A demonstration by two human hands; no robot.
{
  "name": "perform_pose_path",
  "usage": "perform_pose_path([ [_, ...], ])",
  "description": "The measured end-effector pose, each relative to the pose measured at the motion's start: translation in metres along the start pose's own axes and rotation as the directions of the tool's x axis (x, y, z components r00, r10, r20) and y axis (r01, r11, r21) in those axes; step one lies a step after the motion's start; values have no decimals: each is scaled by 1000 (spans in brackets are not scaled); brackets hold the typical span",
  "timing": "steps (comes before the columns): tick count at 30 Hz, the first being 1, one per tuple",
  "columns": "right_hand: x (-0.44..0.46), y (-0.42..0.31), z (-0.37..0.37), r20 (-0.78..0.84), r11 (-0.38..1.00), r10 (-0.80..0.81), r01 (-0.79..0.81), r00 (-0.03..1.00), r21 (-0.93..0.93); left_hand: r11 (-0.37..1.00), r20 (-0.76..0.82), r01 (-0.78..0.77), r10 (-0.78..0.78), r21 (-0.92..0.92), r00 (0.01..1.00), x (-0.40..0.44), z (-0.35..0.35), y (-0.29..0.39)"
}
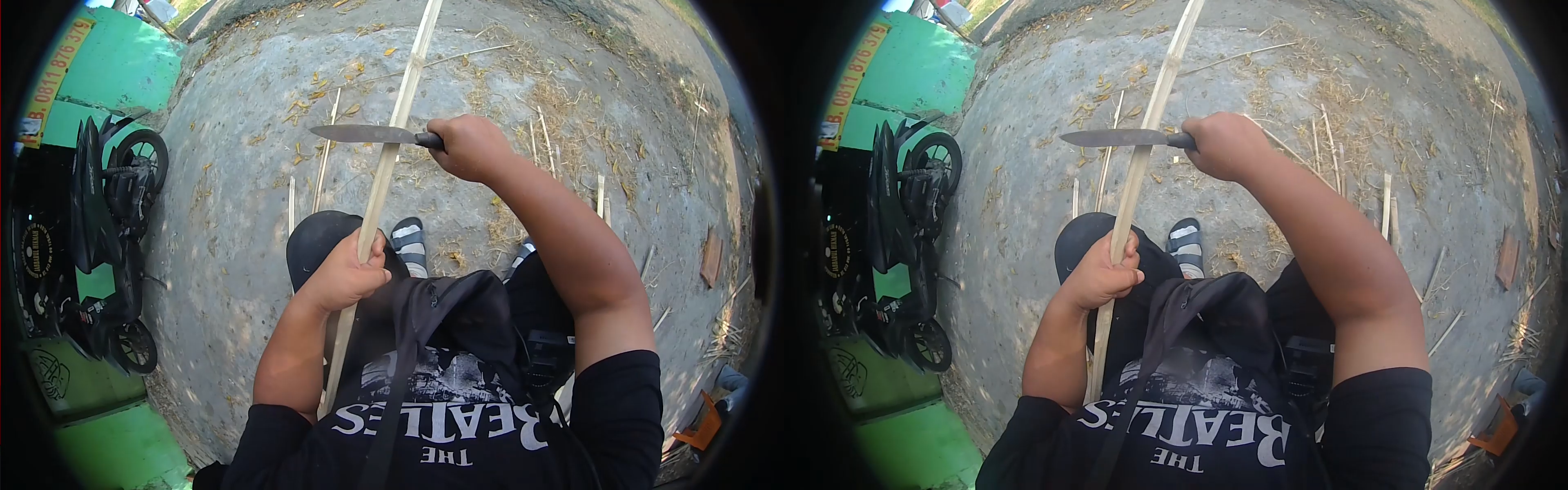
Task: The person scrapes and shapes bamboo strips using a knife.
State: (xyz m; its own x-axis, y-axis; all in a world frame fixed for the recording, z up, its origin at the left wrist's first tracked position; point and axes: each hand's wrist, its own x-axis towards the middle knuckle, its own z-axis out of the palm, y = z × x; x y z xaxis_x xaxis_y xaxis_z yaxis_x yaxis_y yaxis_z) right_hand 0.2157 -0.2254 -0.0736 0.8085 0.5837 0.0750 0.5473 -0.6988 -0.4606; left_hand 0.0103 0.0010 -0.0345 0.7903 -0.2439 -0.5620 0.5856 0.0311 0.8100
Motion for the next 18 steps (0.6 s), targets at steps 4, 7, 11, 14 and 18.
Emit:
perform_pose_path([
  [4,9,16,-3,69,984,178,-178,982,-15,995,27,-33,31,95,999,0,0,-2],
  [7,10,24,3,63,984,174,-176,983,30,994,2,-29,29,102,1000,-2,0,-3],
  [11,5,13,5,-5,999,1,0,1000,47,1000,-16,4,-4,18,1000,0,3,3],
  [14,3,12,11,-72,994,-106,109,992,30,996,29,-49,46,81,999,-3,0,0],
  [18,8,18,8,-99,997,-64,67,993,30,986,40,-39,33,162,999,-5,1,0],
])
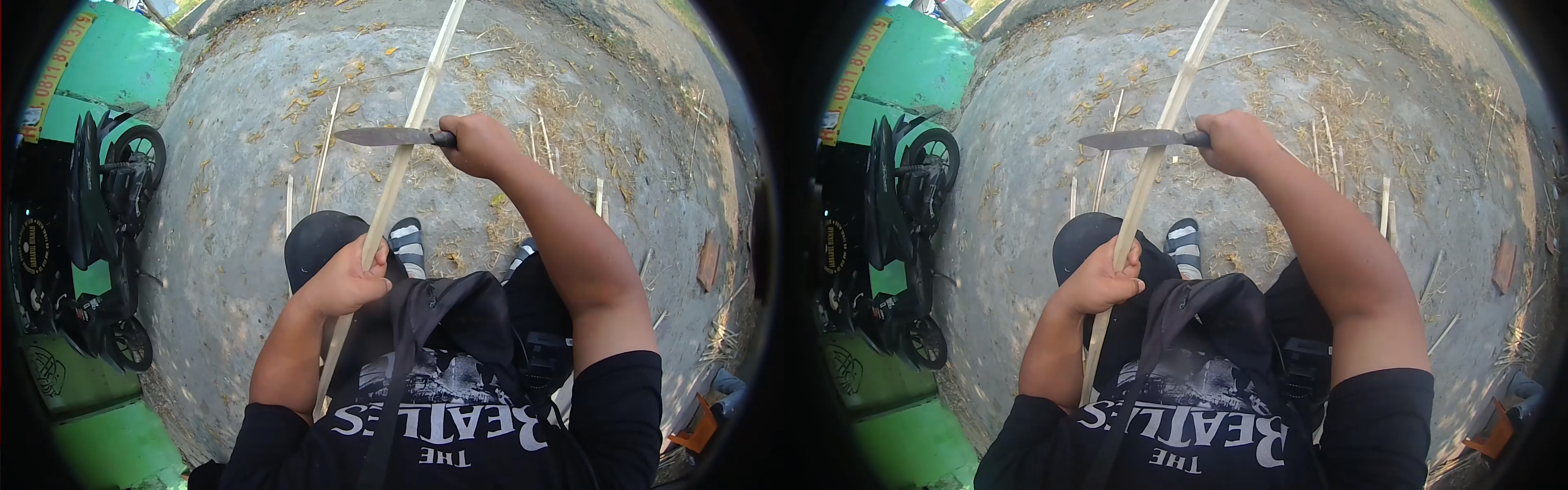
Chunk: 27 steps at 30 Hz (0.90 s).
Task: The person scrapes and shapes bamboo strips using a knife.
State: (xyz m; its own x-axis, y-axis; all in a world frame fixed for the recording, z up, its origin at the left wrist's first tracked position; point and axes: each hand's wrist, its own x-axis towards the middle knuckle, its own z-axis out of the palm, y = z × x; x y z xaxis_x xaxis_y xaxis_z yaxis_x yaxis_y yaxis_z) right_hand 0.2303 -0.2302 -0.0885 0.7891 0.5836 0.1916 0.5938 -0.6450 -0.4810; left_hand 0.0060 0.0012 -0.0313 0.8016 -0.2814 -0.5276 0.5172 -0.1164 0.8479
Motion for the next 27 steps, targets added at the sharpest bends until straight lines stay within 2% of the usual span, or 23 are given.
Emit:
perform_pose_path([
  [2,-3,-8,1,-23,1000,15,-15,1000,24,999,1,-22,22,41,1000,-3,-5,0],
  [5,-4,-17,-8,-27,1000,-25,25,999,2,998,-49,-1,-2,-56,999,-10,5,7],
  [9,-8,-23,-8,-120,992,-123,127,985,22,1000,-61,-11,11,5,998,-23,5,18],
  [12,-6,-16,-12,-55,999,-37,37,998,-2,998,-91,-1,7,61,996,-31,9,22],
  [14,-7,-23,-14,-81,997,-74,76,994,20,996,-108,2,8,93,994,-34,7,14],
  [17,-12,-36,-14,-108,991,-122,128,987,48,1000,-114,2,-1,9,993,-41,7,14],
  [21,-10,-34,-12,-125,986,-158,164,980,39,1000,-104,-10,9,-7,995,-47,15,18],
  [24,-6,-23,-6,-66,999,-46,47,997,16,1000,-134,-3,6,24,991,-47,17,23],
  [27,-8,-31,-14,-52,997,-65,67,997,38,1000,-129,-6,6,-2,992,-50,18,20],
])
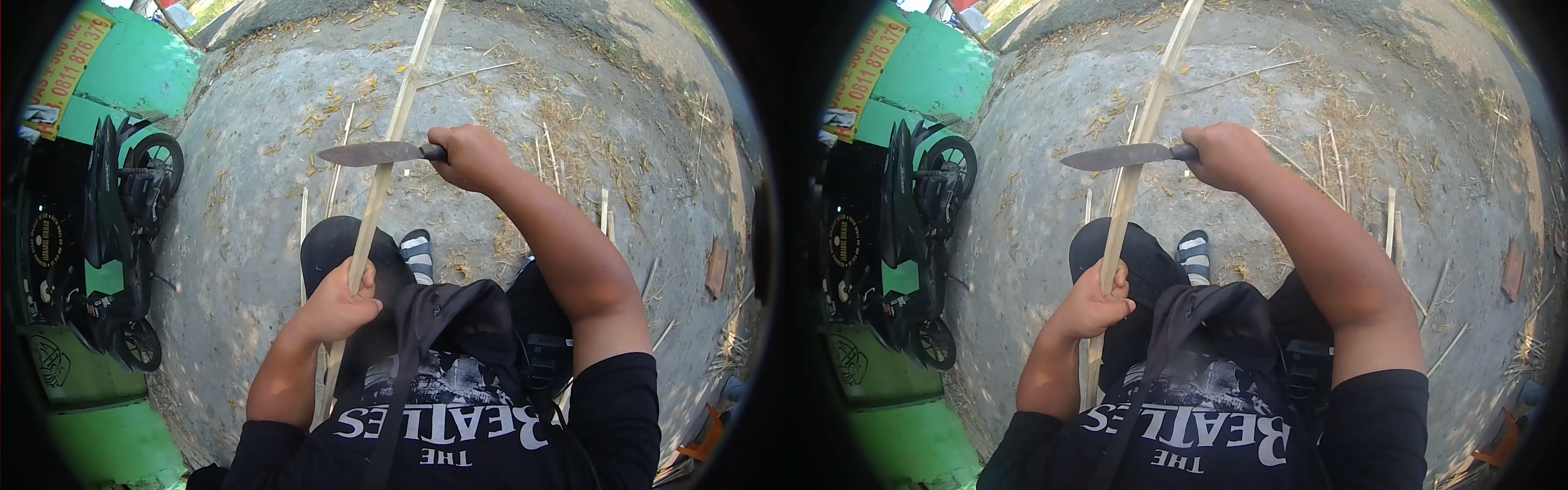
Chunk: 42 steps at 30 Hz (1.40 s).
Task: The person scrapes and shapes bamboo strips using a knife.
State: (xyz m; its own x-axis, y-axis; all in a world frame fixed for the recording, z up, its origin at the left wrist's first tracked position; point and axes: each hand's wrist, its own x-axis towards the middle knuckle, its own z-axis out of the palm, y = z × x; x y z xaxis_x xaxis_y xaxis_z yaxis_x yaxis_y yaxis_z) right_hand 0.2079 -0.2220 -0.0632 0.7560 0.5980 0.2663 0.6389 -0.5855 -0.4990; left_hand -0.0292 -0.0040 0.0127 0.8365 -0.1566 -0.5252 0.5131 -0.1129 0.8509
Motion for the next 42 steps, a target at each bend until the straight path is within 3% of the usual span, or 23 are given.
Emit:
perform_pose_path([
  [6,-6,-15,2,19,993,-119,119,993,1,998,-8,-39,38,-53,999,1,-3,-5],
  [9,0,-7,-1,9,999,10,-10,1000,-30,996,13,-55,56,-66,998,-1,0,-7],
  [11,2,-1,2,-19,1000,-19,19,1000,-23,997,9,-48,48,-55,999,-1,-1,-4],
  [17,-2,-8,10,-64,996,-88,89,994,3,979,-18,-23,20,-204,1000,-3,-5,-9],
  [25,-3,-13,-2,-69,994,-105,105,992,6,925,60,-14,40,-379,997,-6,-10,-13],
  [31,-5,-30,-27,217,995,92,-99,972,20,925,90,-6,43,-380,995,1,-14,-14],
  [34,-11,-16,-19,109,989,-54,38,993,143,878,144,24,52,-479,988,11,-23,-21],
  [37,-9,-11,-19,206,993,-38,14,978,115,856,161,51,38,-515,986,18,-27,-22],
  [42,-7,-2,-13,143,983,-126,104,982,153,844,172,73,23,-531,985,27,-31,-23],
])
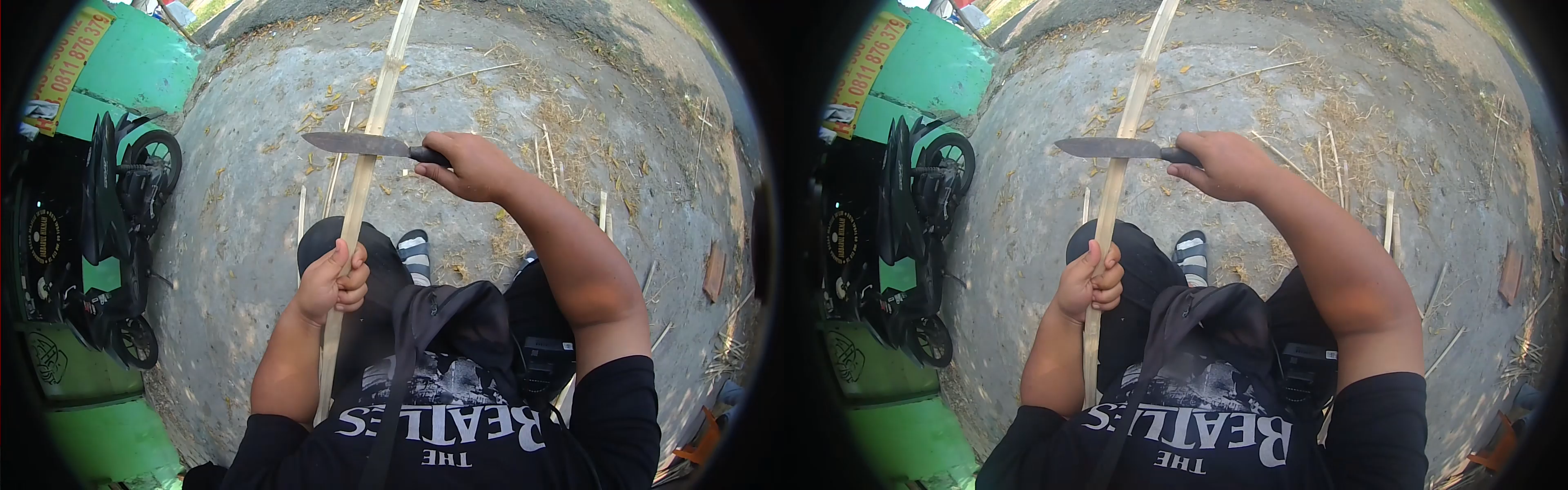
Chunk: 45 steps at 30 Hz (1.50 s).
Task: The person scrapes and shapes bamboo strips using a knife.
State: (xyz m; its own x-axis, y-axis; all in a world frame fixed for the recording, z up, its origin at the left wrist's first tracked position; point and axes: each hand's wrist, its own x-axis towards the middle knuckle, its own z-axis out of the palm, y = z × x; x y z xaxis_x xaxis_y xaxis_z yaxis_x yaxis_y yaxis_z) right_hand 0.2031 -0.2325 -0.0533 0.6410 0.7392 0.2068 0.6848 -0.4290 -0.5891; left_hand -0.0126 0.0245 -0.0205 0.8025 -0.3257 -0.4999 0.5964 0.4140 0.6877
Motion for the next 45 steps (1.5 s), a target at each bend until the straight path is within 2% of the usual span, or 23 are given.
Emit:
perform_pose_path([
  [22,1,3,1,-47,998,-62,62,997,-6,995,98,14,-5,-96,995,9,-14,-4],
  [28,0,-17,-2,82,995,-96,98,992,-29,997,114,30,-21,-73,993,9,-14,-3],
  [29,2,-13,-3,70,997,-62,64,996,-33,997,116,37,-29,-65,993,8,-14,-4],
  [32,6,5,2,34,999,7,-6,999,-36,997,37,71,-72,24,997,7,-5,-6],
  [37,7,-5,13,33,997,-70,71,997,-16,999,24,36,-36,6,999,8,-9,-8],
  [38,5,-11,15,82,991,-114,119,990,-59,1000,25,27,-27,-2,999,8,-9,-9],
  [41,6,-7,19,61,987,-150,153,987,-55,988,-29,38,-34,148,999,8,-2,-8],
  [45,9,-4,28,59,989,-127,131,990,-66,994,-40,57,-53,95,998,12,-5,-7],
])
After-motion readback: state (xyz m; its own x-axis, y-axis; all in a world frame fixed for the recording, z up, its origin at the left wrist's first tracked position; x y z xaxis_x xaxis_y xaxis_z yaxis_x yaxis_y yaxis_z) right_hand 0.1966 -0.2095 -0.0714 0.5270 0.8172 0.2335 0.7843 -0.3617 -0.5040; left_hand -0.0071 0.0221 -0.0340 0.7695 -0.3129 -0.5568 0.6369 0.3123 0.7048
